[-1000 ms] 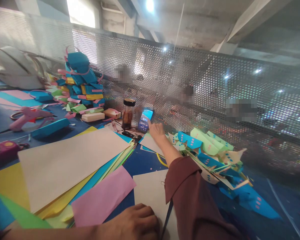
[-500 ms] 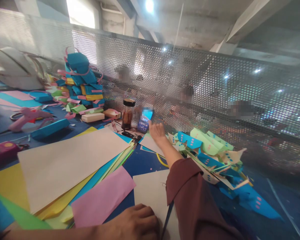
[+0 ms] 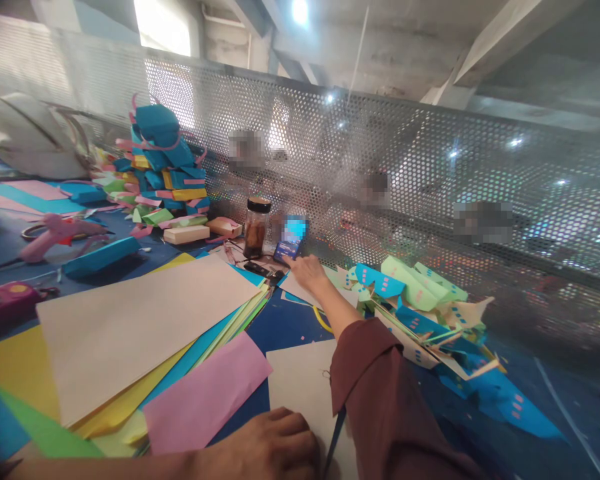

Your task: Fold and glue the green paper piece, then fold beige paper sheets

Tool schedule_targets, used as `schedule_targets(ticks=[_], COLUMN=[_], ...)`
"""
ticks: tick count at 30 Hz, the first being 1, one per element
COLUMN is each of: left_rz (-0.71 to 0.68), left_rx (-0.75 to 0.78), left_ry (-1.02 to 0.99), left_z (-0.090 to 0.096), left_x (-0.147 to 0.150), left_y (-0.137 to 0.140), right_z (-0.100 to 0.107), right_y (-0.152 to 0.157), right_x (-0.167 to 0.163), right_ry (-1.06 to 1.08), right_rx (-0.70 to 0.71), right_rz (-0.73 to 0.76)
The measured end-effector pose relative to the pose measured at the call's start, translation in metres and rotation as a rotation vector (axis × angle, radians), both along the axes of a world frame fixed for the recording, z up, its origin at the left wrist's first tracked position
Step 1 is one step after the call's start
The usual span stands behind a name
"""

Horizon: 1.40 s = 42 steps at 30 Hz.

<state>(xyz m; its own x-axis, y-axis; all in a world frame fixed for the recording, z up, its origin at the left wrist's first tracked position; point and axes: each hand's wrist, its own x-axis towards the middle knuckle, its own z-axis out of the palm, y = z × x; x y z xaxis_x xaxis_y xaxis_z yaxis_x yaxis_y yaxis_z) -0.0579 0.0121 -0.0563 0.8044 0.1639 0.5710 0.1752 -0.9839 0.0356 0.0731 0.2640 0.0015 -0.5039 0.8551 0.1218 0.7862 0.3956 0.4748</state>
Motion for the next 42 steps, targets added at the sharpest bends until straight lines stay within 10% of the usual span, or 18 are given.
schedule_targets(ticks=[42], left_rz=[-0.002], left_rx=[-0.014], left_ry=[-0.005], left_z=[0.005], left_x=[-0.001], left_y=[-0.002], right_z=[-0.005], right_y=[-0.004], right_x=[0.015], right_ry=[0.002], right_rx=[0.018], right_rz=[0.007])
